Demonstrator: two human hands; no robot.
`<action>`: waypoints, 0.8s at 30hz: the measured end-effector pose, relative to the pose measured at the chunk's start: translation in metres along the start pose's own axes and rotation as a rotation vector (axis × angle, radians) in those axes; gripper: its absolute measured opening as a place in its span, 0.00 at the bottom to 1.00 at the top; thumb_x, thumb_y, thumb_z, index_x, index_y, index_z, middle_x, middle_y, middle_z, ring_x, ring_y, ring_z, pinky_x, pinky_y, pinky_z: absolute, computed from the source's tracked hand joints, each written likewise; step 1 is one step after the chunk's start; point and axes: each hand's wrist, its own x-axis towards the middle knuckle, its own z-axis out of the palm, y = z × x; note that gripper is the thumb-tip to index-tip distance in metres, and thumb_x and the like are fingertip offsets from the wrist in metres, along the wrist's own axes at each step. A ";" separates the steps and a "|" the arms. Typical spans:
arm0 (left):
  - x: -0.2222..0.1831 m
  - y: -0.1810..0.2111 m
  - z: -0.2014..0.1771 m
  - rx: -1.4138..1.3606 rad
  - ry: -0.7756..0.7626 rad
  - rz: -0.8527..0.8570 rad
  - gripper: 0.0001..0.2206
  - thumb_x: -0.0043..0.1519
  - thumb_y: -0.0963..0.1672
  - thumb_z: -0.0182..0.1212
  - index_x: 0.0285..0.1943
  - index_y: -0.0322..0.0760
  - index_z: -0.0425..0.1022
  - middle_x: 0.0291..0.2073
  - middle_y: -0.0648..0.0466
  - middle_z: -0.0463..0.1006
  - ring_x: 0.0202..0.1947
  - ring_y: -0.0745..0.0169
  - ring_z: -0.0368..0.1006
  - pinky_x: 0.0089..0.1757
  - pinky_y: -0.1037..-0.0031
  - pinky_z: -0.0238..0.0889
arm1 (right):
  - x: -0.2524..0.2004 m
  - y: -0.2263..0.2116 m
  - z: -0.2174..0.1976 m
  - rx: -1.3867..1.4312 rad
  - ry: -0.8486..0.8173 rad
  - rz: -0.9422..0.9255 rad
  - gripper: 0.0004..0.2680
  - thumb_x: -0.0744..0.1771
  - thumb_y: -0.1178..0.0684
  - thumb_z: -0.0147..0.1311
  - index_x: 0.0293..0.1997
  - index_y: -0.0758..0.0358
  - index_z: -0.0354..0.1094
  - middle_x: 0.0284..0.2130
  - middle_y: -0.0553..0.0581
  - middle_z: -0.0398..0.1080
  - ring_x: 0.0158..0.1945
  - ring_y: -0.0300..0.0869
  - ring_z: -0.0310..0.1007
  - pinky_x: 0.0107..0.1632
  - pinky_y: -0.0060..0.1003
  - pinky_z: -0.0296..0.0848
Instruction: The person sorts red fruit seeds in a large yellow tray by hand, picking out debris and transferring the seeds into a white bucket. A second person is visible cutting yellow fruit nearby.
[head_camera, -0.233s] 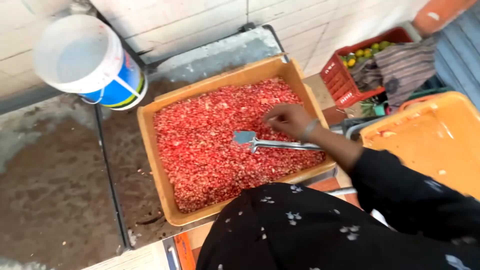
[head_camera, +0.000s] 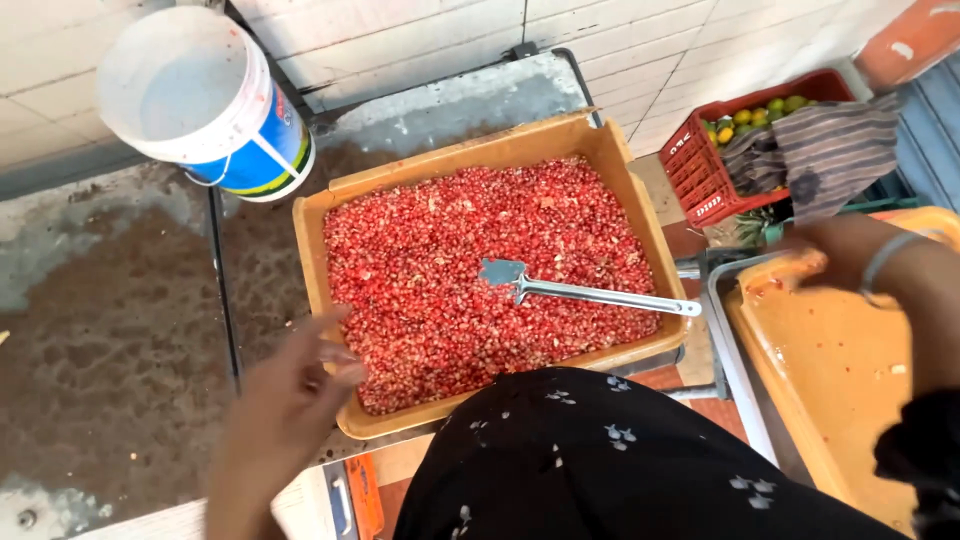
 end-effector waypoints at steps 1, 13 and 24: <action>0.015 -0.014 0.021 0.195 -0.104 -0.316 0.30 0.61 0.51 0.63 0.76 0.50 0.66 0.52 0.57 0.87 0.43 0.60 0.81 0.47 0.67 0.76 | -0.010 0.032 0.002 -0.080 -0.101 0.078 0.21 0.56 0.55 0.70 0.54 0.54 0.76 0.44 0.54 0.82 0.50 0.45 0.81 0.53 0.42 0.77; 0.111 -0.064 0.100 0.246 -0.013 0.157 0.26 0.58 0.51 0.67 0.64 0.40 0.72 0.57 0.43 0.75 0.58 0.42 0.71 0.55 0.58 0.64 | 0.169 -0.215 0.140 0.196 0.220 -0.384 0.23 0.59 0.56 0.66 0.61 0.59 0.68 0.50 0.67 0.75 0.52 0.54 0.75 0.55 0.44 0.74; 0.144 -0.112 0.120 0.061 0.261 0.060 0.19 0.57 0.47 0.69 0.54 0.35 0.76 0.52 0.42 0.76 0.54 0.43 0.73 0.53 0.59 0.66 | 0.191 -0.232 0.065 0.178 0.053 -0.542 0.07 0.62 0.57 0.61 0.42 0.55 0.80 0.44 0.57 0.79 0.48 0.50 0.78 0.52 0.42 0.76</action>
